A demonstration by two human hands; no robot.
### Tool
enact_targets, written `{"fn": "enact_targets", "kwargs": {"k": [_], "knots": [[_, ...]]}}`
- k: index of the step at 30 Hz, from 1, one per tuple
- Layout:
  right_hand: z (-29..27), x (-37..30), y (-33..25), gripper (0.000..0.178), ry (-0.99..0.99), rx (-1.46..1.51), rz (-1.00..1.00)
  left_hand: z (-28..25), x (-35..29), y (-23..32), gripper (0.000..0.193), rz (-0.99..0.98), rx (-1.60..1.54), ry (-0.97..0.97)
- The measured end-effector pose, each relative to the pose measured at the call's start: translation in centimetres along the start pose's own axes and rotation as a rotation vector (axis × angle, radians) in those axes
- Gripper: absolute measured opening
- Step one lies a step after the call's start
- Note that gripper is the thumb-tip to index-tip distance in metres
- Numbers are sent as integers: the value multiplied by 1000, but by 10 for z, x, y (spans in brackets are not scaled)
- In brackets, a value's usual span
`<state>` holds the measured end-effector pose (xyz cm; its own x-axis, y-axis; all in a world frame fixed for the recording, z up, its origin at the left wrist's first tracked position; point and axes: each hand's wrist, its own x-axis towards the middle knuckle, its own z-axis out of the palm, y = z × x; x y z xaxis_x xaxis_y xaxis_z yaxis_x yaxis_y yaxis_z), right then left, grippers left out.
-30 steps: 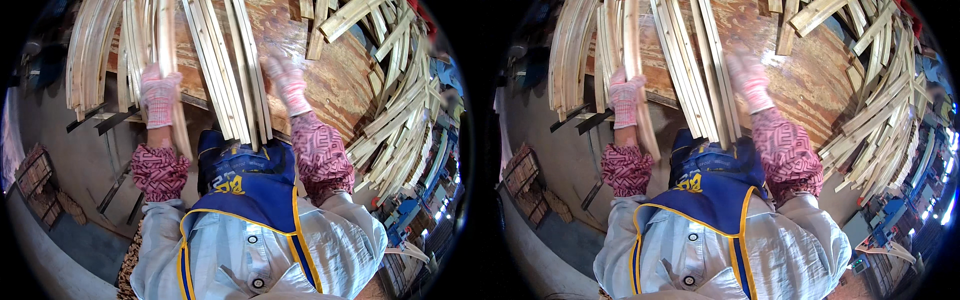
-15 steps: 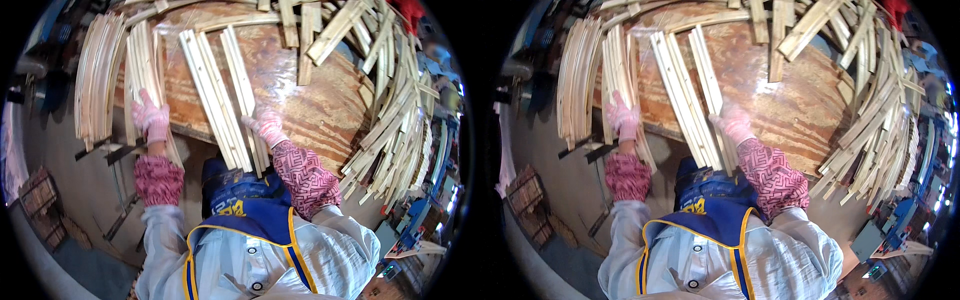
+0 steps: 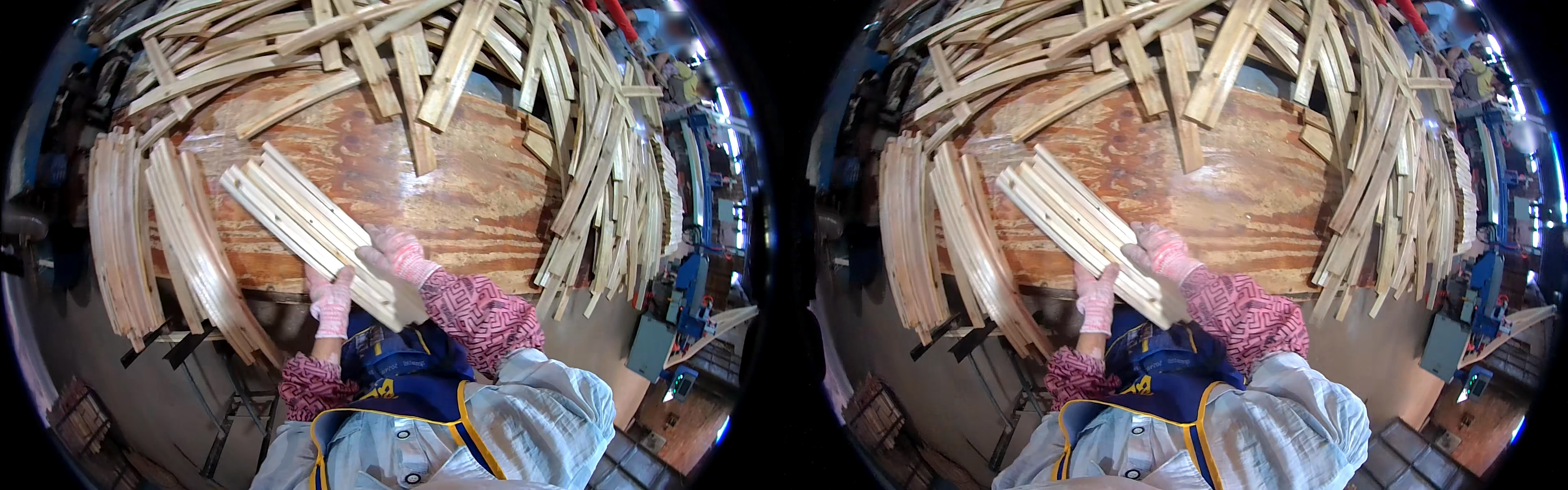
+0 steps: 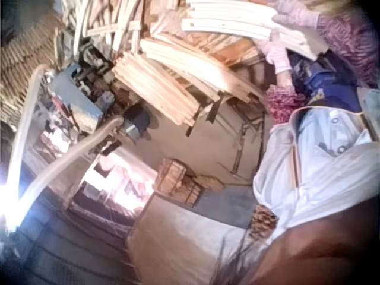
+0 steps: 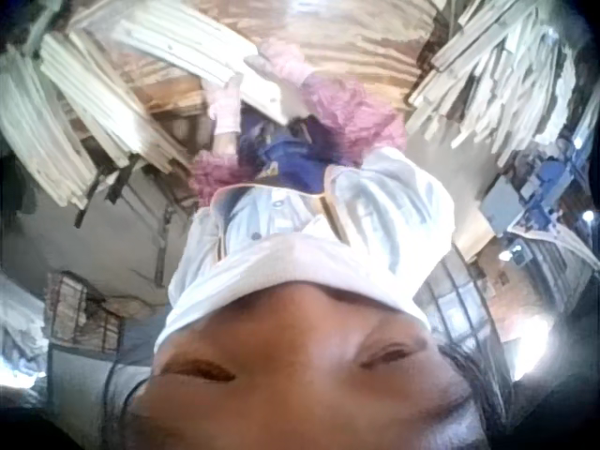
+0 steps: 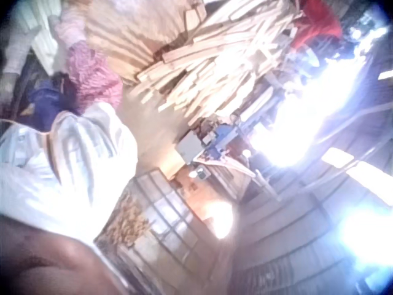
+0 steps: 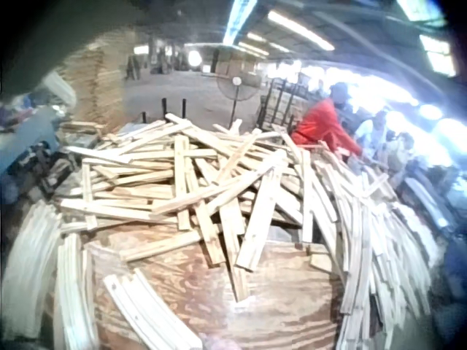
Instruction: The person sorts thin wooden strips on a workbench, repeatedly picking up pieces, aligning them, and stacking them into neat piles. The hands move quickly and consistently throughout the clip.
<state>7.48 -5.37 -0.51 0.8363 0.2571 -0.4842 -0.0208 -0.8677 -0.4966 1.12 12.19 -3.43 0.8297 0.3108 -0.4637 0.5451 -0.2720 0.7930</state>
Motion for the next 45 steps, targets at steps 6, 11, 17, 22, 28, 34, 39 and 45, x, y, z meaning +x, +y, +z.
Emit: {"fn": "enact_targets", "kwargs": {"k": [6,11,17,22,28,34,39,45], "knots": [[-11,-121,74,59,237,31,251,82,-96,-33,91,25,-362,-565],[51,-223,136,58,456,4,643,121,-122,-7,118,-126,231,-1126],[68,-236,178,60,585,47,855,167,-111,53,117,46,606,-1284],[24,-220,190,61,499,43,994,205,-97,36,114,221,630,-1294],[15,-212,190,64,528,46,1053,217,-72,58,118,319,711,-1468],[30,-222,178,65,546,139,1179,216,-77,76,107,312,802,-1456],[34,-219,205,62,639,101,1116,236,-65,101,102,367,755,-1426],[-55,-188,180,43,544,73,1000,195,25,208,50,858,948,-788]]}}
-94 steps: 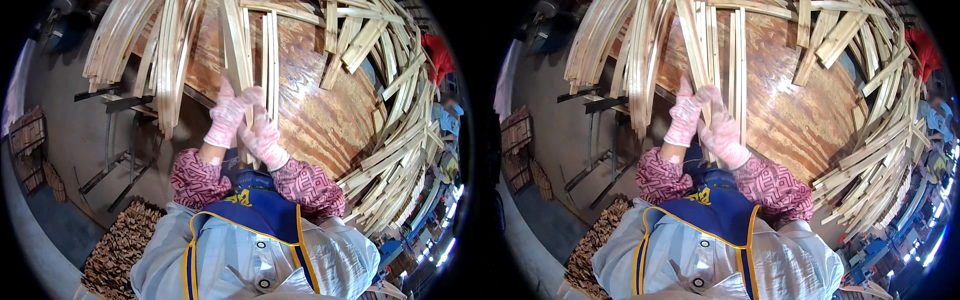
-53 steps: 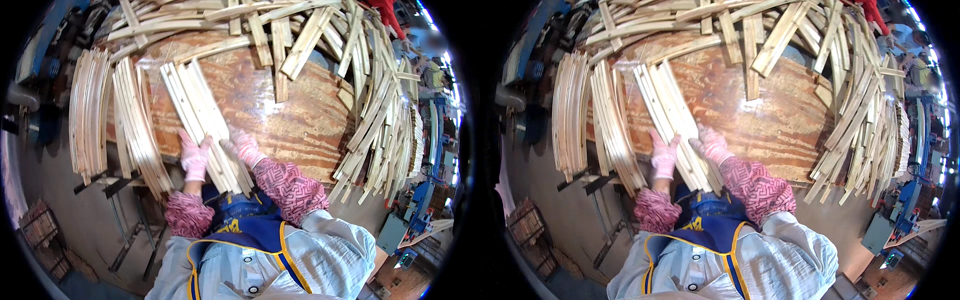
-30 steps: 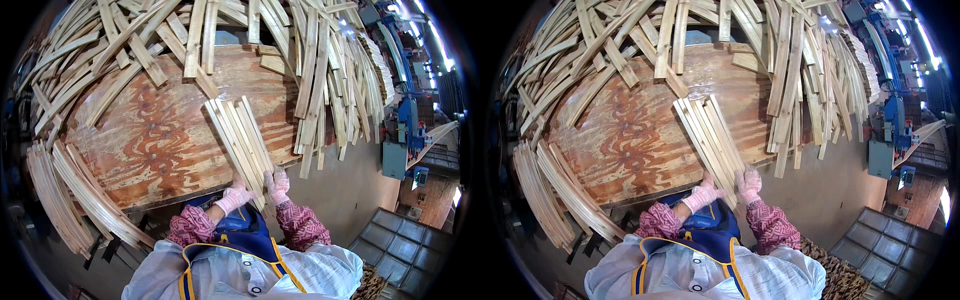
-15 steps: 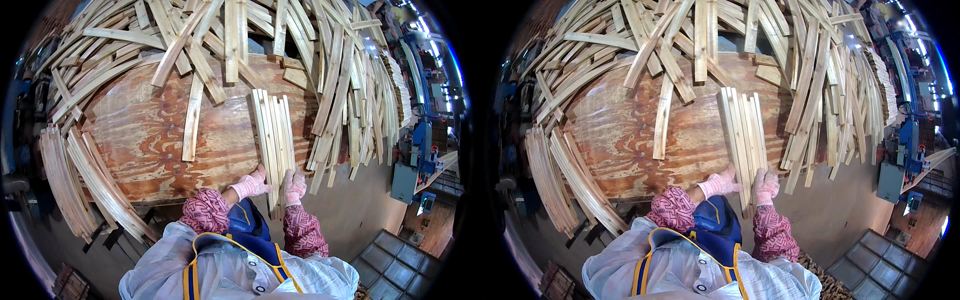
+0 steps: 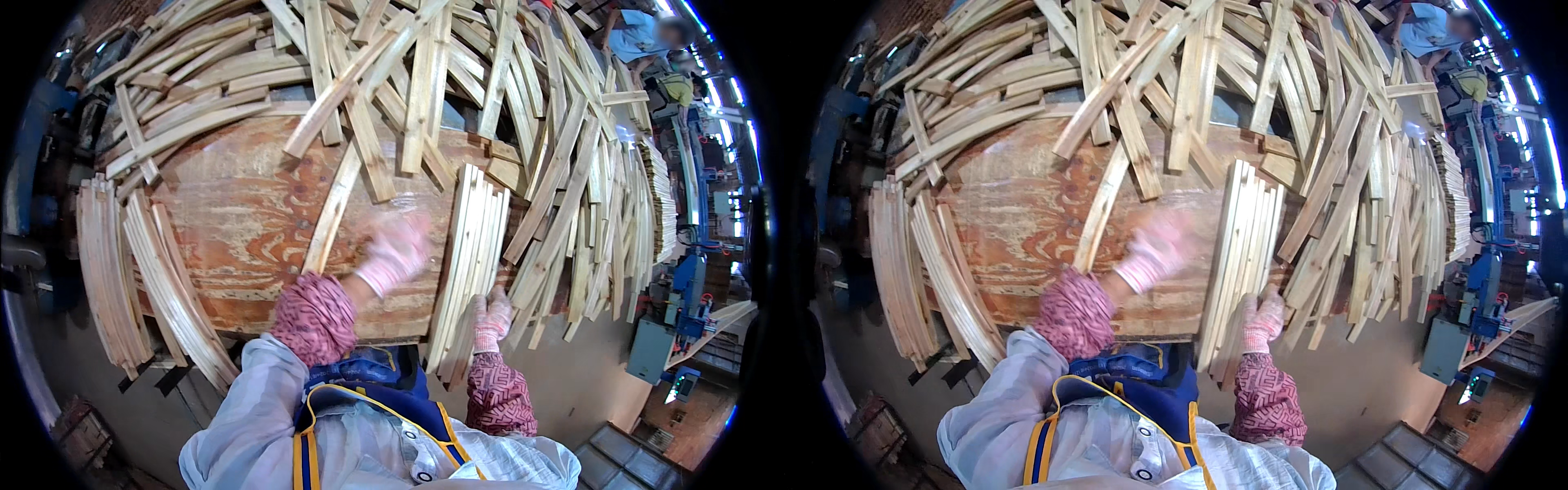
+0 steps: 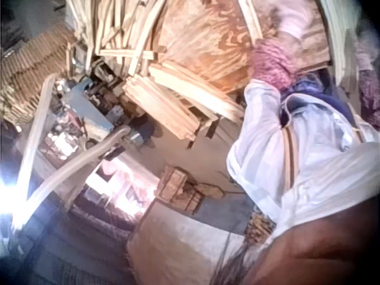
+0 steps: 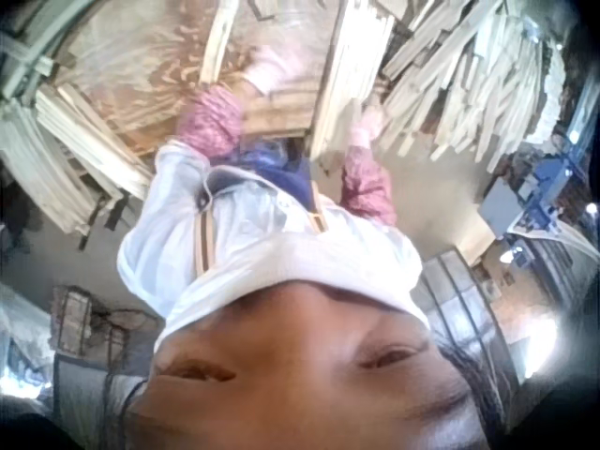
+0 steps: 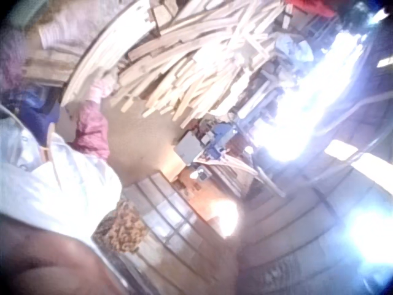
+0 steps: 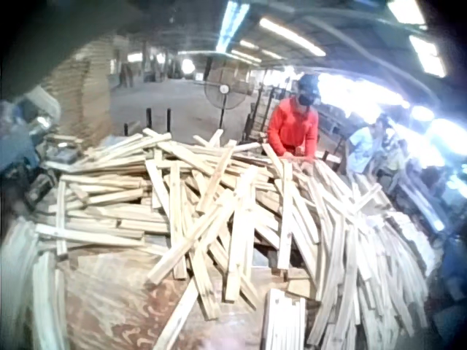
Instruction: The person sorts thin wooden strips on a workbench, repeatedly picking up pieces, aligning them, and stacking them into neat piles. The hands move quickly and consistently throughout the clip.
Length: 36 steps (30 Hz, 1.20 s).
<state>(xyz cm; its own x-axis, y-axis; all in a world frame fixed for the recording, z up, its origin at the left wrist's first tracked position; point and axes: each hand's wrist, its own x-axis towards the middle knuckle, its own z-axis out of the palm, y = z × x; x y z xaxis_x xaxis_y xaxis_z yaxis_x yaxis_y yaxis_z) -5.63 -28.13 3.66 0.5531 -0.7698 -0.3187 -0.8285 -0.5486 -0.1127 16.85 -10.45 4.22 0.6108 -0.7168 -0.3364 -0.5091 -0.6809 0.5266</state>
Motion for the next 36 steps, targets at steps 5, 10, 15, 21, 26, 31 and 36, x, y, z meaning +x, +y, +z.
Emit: {"fn": "enact_targets", "kwargs": {"k": [5,10,15,21,26,31,36], "knots": [[3,18,-109,55,163,439,-307,-117,34,-151,63,-392,541,768],[7,65,-271,64,129,214,-751,-113,9,-204,68,-616,100,315],[29,81,-376,95,-28,-129,-556,-23,-128,-218,43,-36,-884,242],[54,98,-337,79,-62,454,-642,7,-219,-137,48,-214,-1827,245],[14,11,-280,47,-1228,1795,-121,30,-241,-141,48,-208,-2028,494],[28,-73,-248,47,-1213,1438,-221,50,-245,-155,51,-230,-2215,516],[63,-80,-239,37,-1051,1110,-348,57,-256,-147,60,-206,-2305,548]]}}
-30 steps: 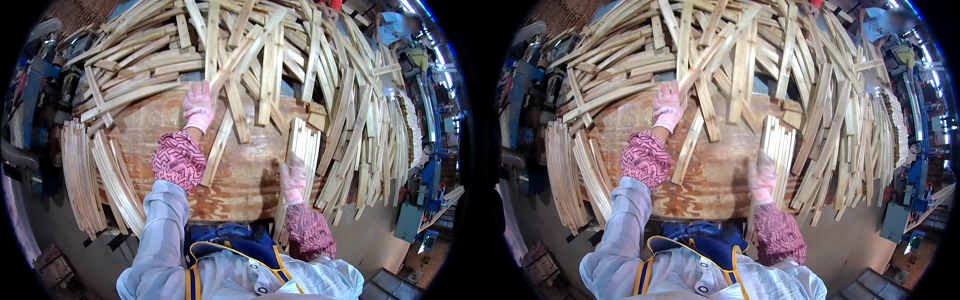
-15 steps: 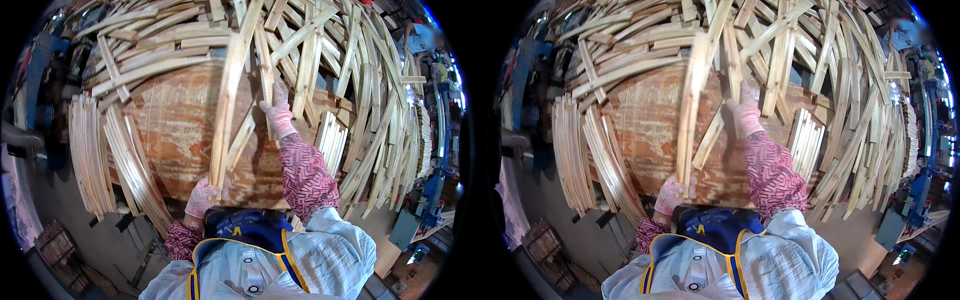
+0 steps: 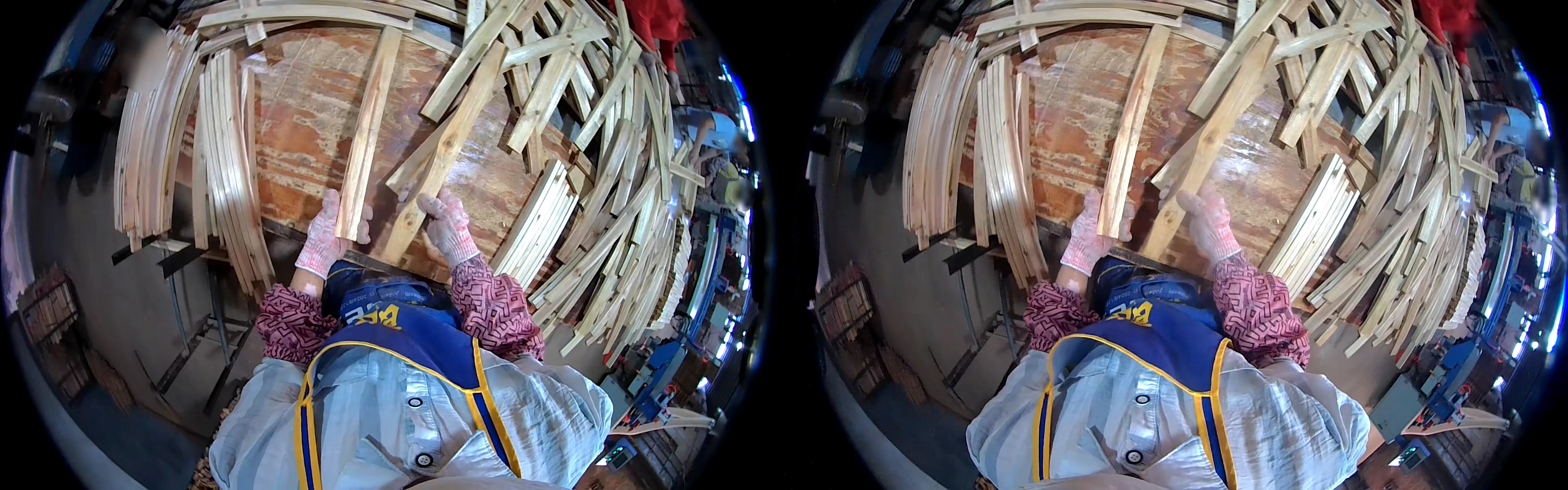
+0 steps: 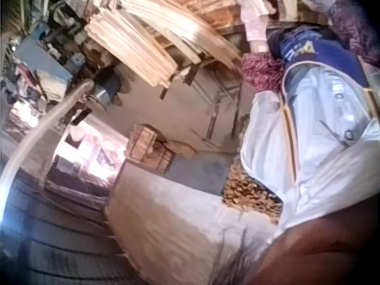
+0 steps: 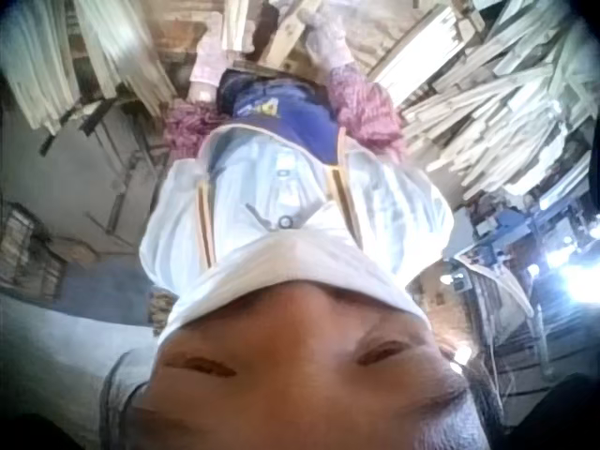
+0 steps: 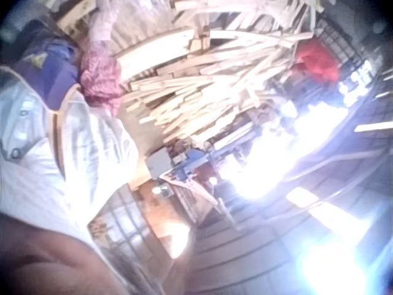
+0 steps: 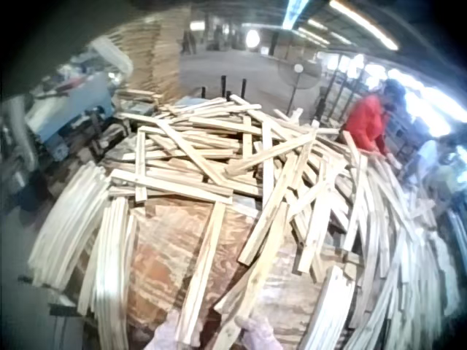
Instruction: The person sorts thin wooden strips on a workbench, repeatedly picking up pieces, aligning them, and stacking them into neat piles. The hands move quickly and consistently throughout the clip.
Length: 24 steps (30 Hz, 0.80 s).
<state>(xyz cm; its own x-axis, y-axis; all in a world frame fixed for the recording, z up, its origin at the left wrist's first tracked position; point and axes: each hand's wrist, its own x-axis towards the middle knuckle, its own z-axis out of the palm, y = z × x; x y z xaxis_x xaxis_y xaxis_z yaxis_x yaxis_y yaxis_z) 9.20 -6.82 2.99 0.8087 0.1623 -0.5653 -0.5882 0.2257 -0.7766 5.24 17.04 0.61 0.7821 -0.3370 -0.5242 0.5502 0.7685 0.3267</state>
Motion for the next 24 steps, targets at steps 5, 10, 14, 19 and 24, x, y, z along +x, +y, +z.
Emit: {"fn": "enact_targets", "kwargs": {"k": [5,10,14,19,24], "knots": [[15,37,0,34,29,-583,-185,1,-14,-1,29,64,114,112],[37,45,12,36,38,-720,-235,0,-43,0,33,84,384,249],[30,53,46,40,40,-668,-264,-59,-84,-39,42,488,1130,600],[1,74,75,37,-18,-527,-98,-77,-116,-41,66,358,1738,1111],[30,23,20,38,-15,-327,-51,-103,-80,7,62,-218,2109,805]]}}
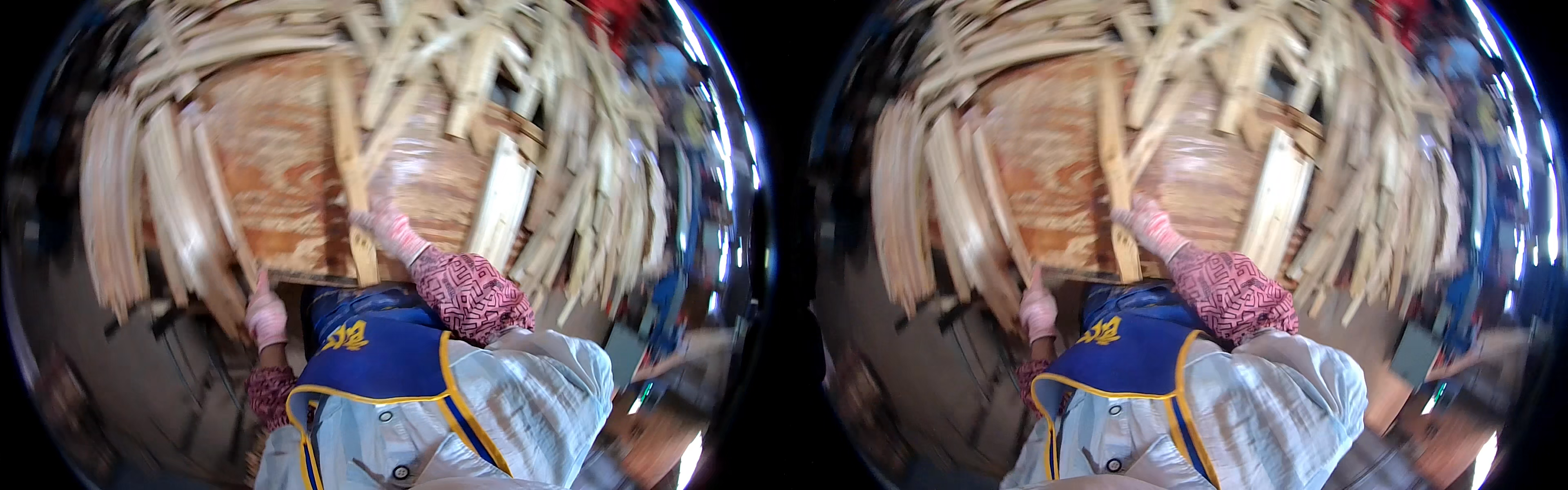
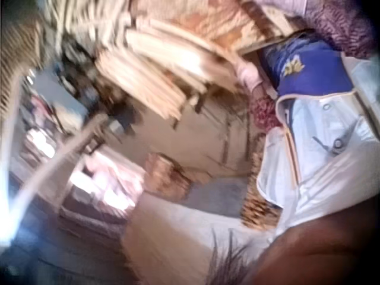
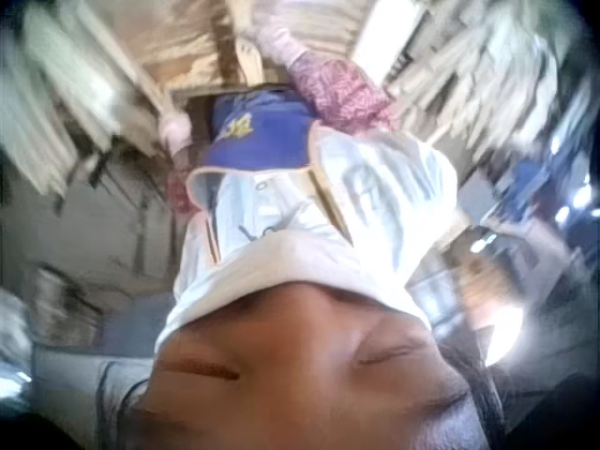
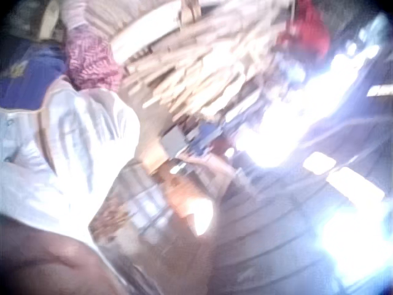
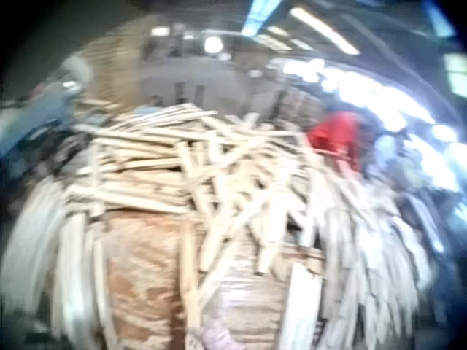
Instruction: The person sorts thin wooden strips on a workbench, repeatedly picking up pieces, aligning them, and stacking them into neat piles. The hands move quickly and consistently throughout the clip.
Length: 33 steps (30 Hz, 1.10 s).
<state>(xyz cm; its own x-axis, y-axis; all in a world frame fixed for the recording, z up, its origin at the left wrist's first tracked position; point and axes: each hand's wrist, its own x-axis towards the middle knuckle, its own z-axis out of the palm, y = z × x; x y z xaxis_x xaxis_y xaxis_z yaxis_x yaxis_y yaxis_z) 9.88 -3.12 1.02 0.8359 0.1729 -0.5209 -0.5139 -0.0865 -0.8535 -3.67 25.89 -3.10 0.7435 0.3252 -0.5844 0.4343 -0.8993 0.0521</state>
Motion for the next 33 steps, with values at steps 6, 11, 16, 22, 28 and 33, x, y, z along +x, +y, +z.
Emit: {"fn": "enact_targets", "kwargs": {"k": [6,11,16,22,28,33], "knots": [[-104,-95,-6,53,407,-522,158,-31,55,25,32,225,209,-229],[-216,-186,14,45,1143,-604,56,-50,60,1,24,418,338,-262],[-438,-321,34,74,1638,-1226,477,-57,60,21,32,-241,-428,-448],[-461,-224,-69,73,1589,-1179,243,-52,60,19,27,-363,-1009,-169],[-272,33,-62,56,887,-627,-347,-58,48,71,54,-563,-720,127],[-184,159,-149,73,703,-738,323,-45,66,85,72,-289,-152,161]]}}
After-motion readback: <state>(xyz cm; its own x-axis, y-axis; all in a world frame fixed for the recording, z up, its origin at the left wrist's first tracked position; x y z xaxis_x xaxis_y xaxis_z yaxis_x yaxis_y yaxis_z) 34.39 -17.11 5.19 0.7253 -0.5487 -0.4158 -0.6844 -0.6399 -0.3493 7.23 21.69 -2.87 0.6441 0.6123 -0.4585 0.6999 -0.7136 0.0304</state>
